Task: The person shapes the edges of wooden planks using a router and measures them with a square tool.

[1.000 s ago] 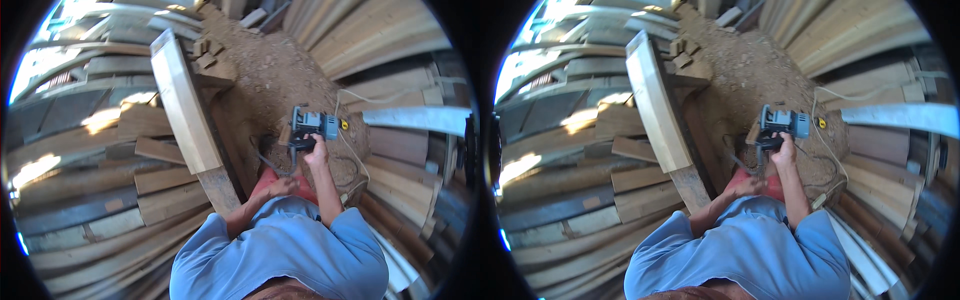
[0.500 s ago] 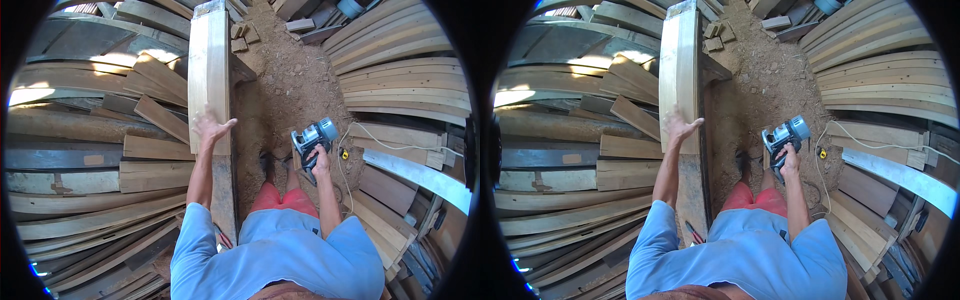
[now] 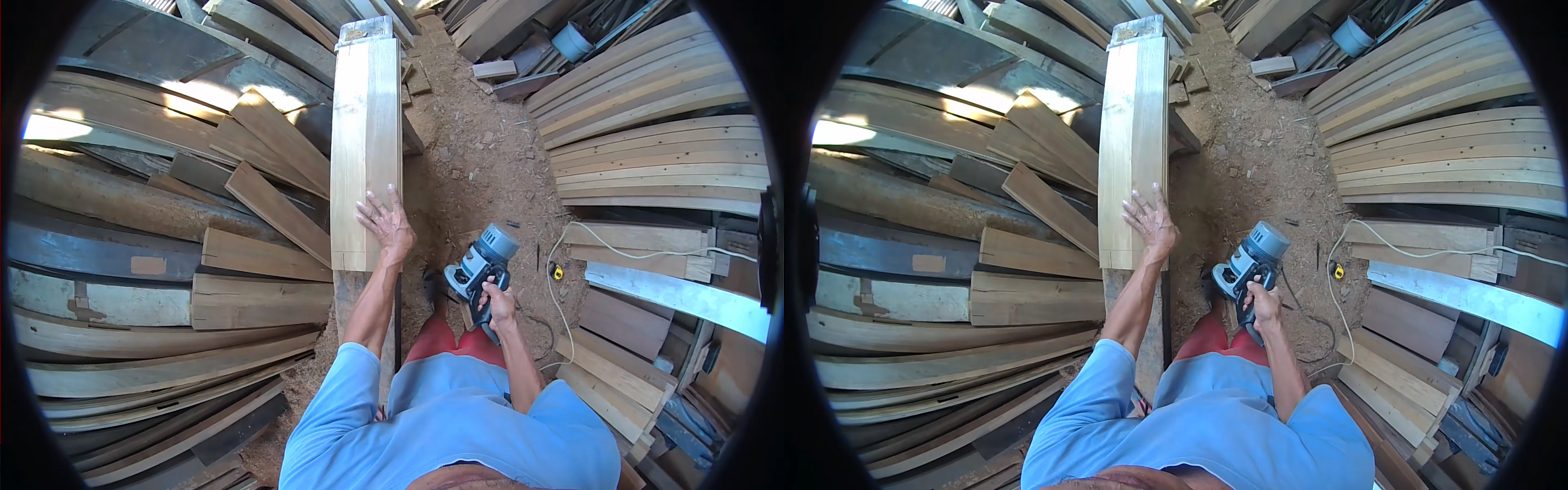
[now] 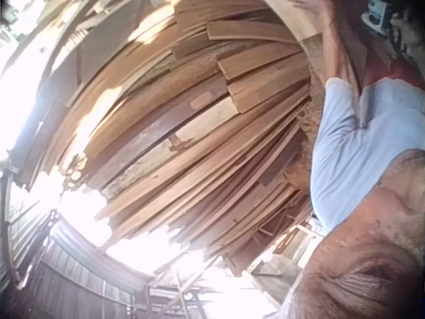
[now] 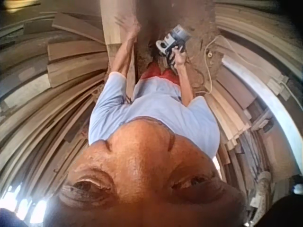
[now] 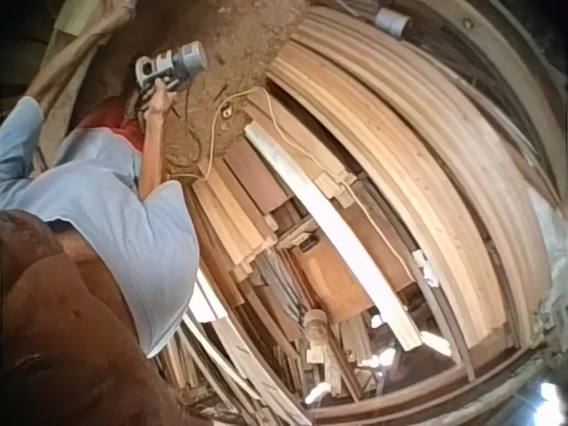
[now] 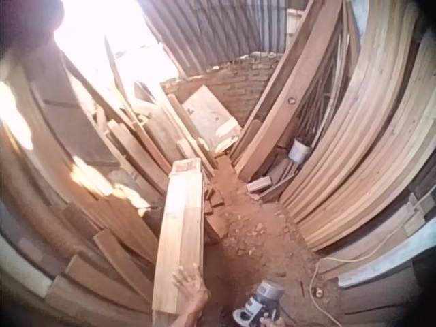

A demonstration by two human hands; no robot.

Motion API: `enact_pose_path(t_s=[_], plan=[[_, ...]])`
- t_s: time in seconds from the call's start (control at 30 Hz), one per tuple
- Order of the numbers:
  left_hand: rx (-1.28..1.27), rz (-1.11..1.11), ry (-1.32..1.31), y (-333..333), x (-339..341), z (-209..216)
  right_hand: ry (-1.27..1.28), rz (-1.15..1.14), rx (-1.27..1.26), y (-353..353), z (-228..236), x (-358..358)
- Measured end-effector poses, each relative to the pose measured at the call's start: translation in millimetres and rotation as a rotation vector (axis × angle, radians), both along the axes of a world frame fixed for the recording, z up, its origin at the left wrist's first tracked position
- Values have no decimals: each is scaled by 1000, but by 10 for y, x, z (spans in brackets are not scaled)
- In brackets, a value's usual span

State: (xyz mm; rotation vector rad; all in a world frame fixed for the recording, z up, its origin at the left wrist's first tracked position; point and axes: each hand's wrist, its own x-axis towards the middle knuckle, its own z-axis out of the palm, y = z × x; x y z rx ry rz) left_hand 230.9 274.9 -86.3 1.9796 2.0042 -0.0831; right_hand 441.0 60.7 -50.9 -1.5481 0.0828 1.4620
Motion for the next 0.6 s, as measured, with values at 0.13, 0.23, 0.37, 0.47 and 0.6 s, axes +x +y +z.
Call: enact_pose_path(t_s=[0.13, 0.23, 0.37, 0.47, 0.6], plan=[[107, -76, -30, 137, -48, -78, -49, 32, 109, 42, 324, -138], [30, -161, -103, 216, -167, 6, -140, 85, 213, 123, 576, -205], [290, -196, -213, 451, -945, -187, -177, 92, 367, 256, 935, -325], [13, 190, -41, 455, -1164, 513, -215, 67, 446, 307, 1186, -343], [-63, 362, -408, 103, -1693, -137, -302, 114, 536, 289, 1258, -423]])
